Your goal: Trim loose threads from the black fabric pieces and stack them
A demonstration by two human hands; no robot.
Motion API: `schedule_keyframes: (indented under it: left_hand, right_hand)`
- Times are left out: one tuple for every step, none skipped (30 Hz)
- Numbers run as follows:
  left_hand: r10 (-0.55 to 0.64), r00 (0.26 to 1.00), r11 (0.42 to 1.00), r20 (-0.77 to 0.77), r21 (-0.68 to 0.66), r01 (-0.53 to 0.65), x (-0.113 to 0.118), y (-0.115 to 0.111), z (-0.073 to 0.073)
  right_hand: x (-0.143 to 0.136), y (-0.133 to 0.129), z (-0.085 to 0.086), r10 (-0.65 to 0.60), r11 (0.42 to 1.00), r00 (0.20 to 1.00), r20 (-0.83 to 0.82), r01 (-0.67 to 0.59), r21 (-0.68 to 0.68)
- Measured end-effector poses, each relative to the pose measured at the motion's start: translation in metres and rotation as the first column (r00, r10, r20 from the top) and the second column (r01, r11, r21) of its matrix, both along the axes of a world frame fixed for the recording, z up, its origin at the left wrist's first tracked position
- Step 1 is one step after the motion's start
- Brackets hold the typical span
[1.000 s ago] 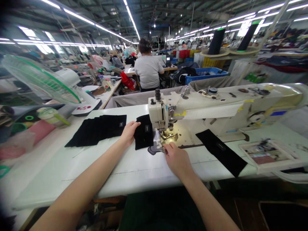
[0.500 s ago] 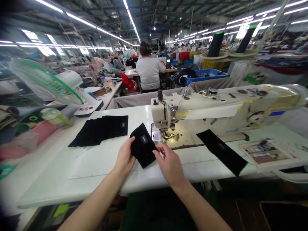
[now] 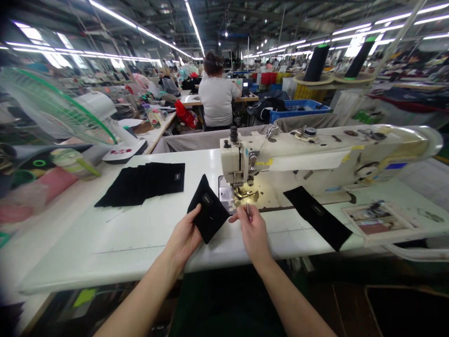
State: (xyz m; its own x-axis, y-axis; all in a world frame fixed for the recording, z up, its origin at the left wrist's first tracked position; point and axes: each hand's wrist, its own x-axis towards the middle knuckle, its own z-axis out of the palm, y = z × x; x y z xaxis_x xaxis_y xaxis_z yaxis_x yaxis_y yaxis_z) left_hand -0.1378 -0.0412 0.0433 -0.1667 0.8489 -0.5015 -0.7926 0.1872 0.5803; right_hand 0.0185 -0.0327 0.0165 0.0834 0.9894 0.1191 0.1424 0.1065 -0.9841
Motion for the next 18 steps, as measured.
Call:
schedule_keyframes:
  left_hand:
    - [0.009,1.0,1.0,-0.004,0.001,-0.009,0.0,-0.001,0.002]
    - [0.016,1.0,1.0,-0.011,0.006,-0.016,0.001,-0.002,0.003]
    - [0.022,1.0,1.0,-0.02,0.015,-0.022,0.002,-0.003,0.005]
    - [0.026,0.999,0.999,-0.028,0.025,-0.025,0.003,-0.005,0.006]
    - [0.026,0.999,0.999,-0.037,0.037,-0.025,0.003,-0.006,0.006]
    - [0.021,0.999,0.999,-0.043,0.049,-0.019,0.004,-0.008,0.006]
    - [0.014,0.999,0.998,-0.048,0.058,-0.011,0.005,-0.009,0.006]
    - [0.006,0.999,0.998,-0.053,0.066,-0.003,0.005,-0.01,0.005]
    - [-0.002,0.998,0.997,-0.058,0.071,0.006,0.006,-0.011,0.005]
    - [-0.011,0.998,0.997,-0.063,0.075,0.015,0.006,-0.012,0.004]
    - [-0.02,0.997,0.997,-0.068,0.077,0.025,0.006,-0.012,0.003]
    - [-0.03,0.997,0.996,-0.072,0.077,0.035,0.006,-0.012,0.003]
    - [-0.04,0.997,0.996,-0.073,0.073,0.045,0.006,-0.012,0.003]
    - [-0.048,0.996,0.996,-0.071,0.069,0.053,0.007,-0.012,0.003]
    - [-0.053,0.996,0.996,-0.066,0.063,0.058,0.007,-0.012,0.003]
    - [-0.056,0.997,0.997,-0.059,0.056,0.059,0.008,-0.012,0.004]
    - [-0.057,0.997,0.997,-0.05,0.049,0.059,0.009,-0.013,0.004]
    - [-0.058,0.997,0.997,-0.042,0.044,0.059,0.01,-0.013,0.003]
  right_hand:
    - [0.001,0.0,0.001,-0.004,1.0,1.0,0.018,0.004,0.011]
    - [0.002,-0.001,0.002,-0.003,1.0,0.999,0.041,0.002,0.024]
    - [0.002,-0.001,0.004,0.0,0.999,0.998,0.063,-0.002,0.038]
    - [0.003,-0.002,0.005,-0.003,0.999,0.997,0.081,-0.001,0.054]
    - [0.003,-0.002,0.005,-0.007,0.998,0.995,0.095,0.0,0.07]
    - [0.003,-0.002,0.006,-0.011,0.996,0.994,0.107,0.002,0.086]
    - [0.003,-0.002,0.006,-0.016,0.994,0.992,0.122,0.002,0.109]
    - [0.003,-0.002,0.006,-0.02,0.99,0.99,0.14,0.0,0.144]
    - [0.003,-0.002,0.006,-0.026,0.981,0.987,0.159,-0.005,0.194]
    - [0.003,-0.002,0.006,-0.032,0.967,0.983,0.18,-0.015,0.253]
    - [0.003,-0.002,0.005,-0.038,0.948,0.978,0.203,-0.029,0.317]
    - [0.003,-0.002,0.005,-0.041,0.925,0.973,0.229,-0.049,0.378]
    - [0.004,-0.002,0.004,-0.041,0.901,0.965,0.26,-0.077,0.428]
    - [0.004,-0.002,0.004,-0.038,0.88,0.954,0.299,-0.11,0.462]
    - [0.004,-0.001,0.003,-0.034,0.866,0.938,0.345,-0.145,0.479]
    - [0.004,-0.001,0.002,-0.03,0.858,0.919,0.393,-0.178,0.481]
    - [0.004,-0.001,0.002,-0.027,0.858,0.9,0.435,-0.203,0.473]
    - [0.003,-0.001,0.002,-0.022,0.864,0.888,0.459,-0.214,0.457]
